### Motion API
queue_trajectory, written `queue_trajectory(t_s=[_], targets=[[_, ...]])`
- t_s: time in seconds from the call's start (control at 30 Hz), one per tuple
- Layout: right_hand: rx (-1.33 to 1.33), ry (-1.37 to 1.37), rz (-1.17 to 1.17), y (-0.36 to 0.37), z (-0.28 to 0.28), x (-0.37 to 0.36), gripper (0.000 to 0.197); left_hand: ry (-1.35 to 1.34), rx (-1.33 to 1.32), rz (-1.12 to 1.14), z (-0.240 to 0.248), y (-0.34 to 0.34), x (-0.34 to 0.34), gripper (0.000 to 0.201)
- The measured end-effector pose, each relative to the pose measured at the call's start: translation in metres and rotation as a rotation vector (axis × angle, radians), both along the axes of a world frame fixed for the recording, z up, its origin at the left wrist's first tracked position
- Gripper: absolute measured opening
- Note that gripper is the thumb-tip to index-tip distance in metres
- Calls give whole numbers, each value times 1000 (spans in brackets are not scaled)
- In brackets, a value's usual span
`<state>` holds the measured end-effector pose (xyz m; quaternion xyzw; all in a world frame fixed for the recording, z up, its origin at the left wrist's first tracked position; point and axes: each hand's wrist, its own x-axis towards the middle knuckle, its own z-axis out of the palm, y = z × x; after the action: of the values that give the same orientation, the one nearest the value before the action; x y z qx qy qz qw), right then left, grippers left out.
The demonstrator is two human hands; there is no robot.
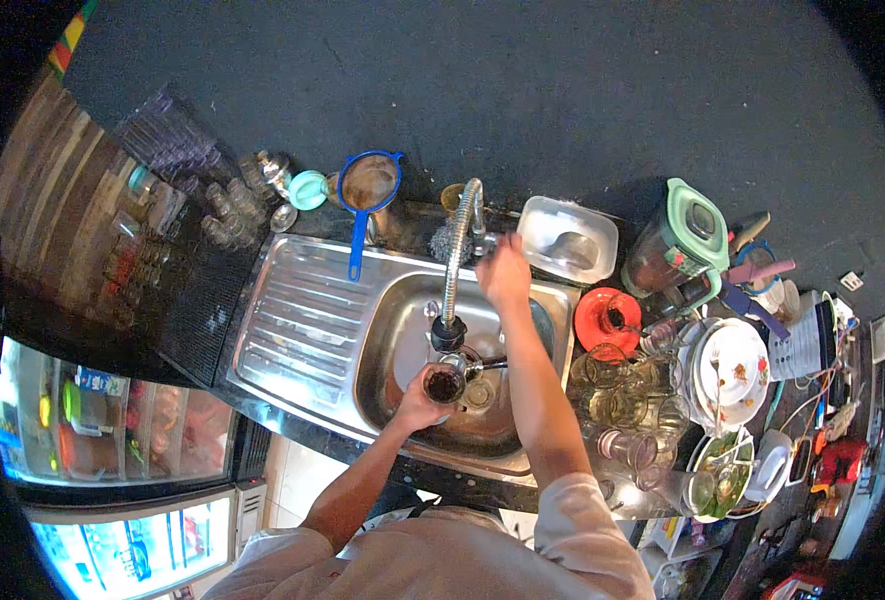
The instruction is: Wash several glasses in a sink using soap and water, then place them on a drying rack.
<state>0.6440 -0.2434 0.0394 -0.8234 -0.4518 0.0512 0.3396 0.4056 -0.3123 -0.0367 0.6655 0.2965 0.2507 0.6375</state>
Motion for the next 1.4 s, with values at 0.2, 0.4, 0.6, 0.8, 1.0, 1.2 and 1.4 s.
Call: queue_trajectory(t_s=[0.2,0.4,0.6,0.8,1.0,1.2,1.4], targets=[[214,430,-82,-68,-61,-6,27,4,-23,3,13,6,24,66],[333,1355,-76,-109,-40,-68,18,-39,-34,34,13,16,26,67],[343,1054,75,-99,-41,-70,12,-18,32,29,7,30,30,63],[543,956,-50,-109,-27,-85,8,-39,-42,-200,9,43,20,61],[311,441,-48,-124,-31,-91,18,-83,-295,-323,3,49,19,65],[-92,443,53,-124,-4,-85,17,-18,-261,-271,-1,53,5,66],[120,379,183,-122,-28,-66,13,97,-195,-351,5,56,6,68]])
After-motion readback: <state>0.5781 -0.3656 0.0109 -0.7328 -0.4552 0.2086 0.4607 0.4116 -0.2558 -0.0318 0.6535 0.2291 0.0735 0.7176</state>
